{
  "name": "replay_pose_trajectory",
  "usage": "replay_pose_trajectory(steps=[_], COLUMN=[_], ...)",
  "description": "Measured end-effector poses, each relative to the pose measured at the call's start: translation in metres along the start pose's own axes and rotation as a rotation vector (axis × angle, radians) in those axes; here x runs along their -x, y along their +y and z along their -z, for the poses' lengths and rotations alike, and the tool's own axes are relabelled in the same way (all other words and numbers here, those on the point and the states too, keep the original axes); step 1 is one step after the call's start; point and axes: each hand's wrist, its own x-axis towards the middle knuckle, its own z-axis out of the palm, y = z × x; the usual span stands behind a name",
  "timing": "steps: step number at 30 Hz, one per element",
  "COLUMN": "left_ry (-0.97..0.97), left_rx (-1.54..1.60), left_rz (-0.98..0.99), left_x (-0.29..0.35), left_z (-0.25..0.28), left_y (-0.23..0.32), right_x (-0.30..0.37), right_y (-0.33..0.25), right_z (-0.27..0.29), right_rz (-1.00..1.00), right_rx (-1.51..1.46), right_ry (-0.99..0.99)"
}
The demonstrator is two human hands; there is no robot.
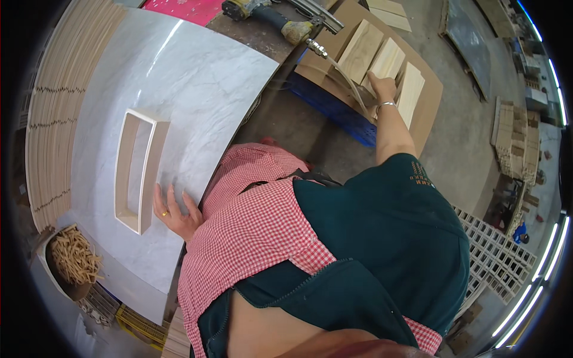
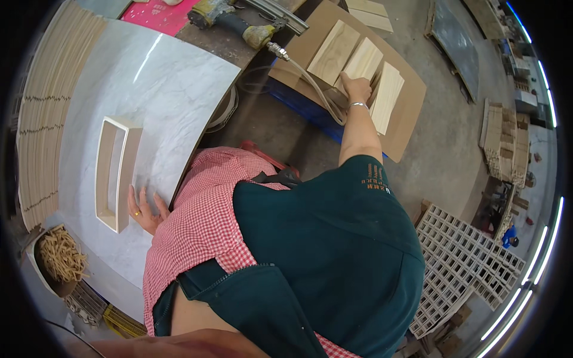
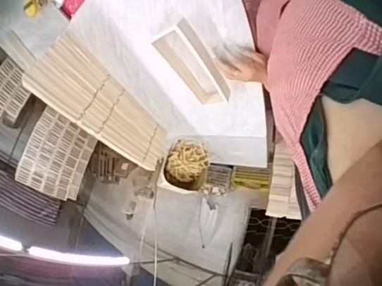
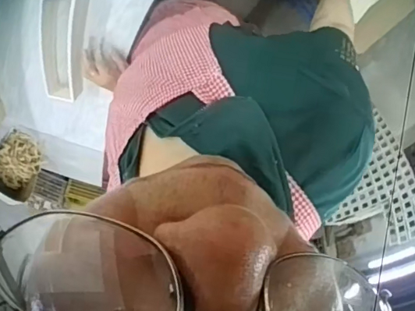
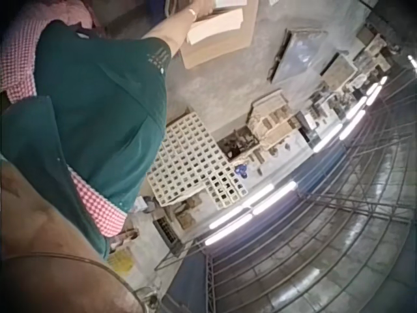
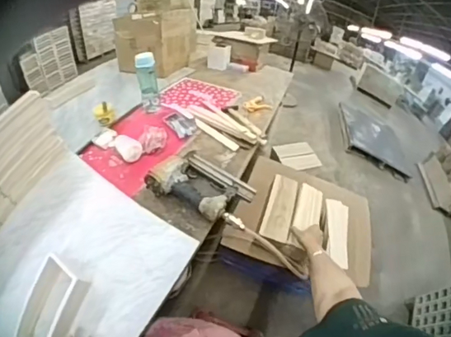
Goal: Assembling small wooden boxes by gluing and stapling wooden slats and blocks together.
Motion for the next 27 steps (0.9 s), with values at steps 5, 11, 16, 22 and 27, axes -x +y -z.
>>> replay_pose_trajectory(steps=[5,11,16,22,27], left_ry=[0.094,0.309,0.511,0.448,0.398], left_rx=[0.048,-0.021,0.017,0.1,0.104], left_rz=[-0.021,0.203,0.514,0.718,0.737], left_x=[-0.001,0.008,0.036,0.038,0.026], left_z=[-0.002,0.018,0.046,0.066,0.073], left_y=[-0.004,-0.008,-0.049,-0.068,-0.072], right_x=[-0.065,0.0,0.23,0.411,0.456], right_y=[0.039,-0.122,-0.237,-0.323,-0.362], right_z=[-0.009,0.096,0.147,0.075,0.036], right_rz=[0.233,0.779,1.52,2.327,2.498], right_rx=[-0.057,-0.506,-0.634,-0.123,0.143], right_ry=[0.073,0.431,-0.092,-0.612,-0.561])
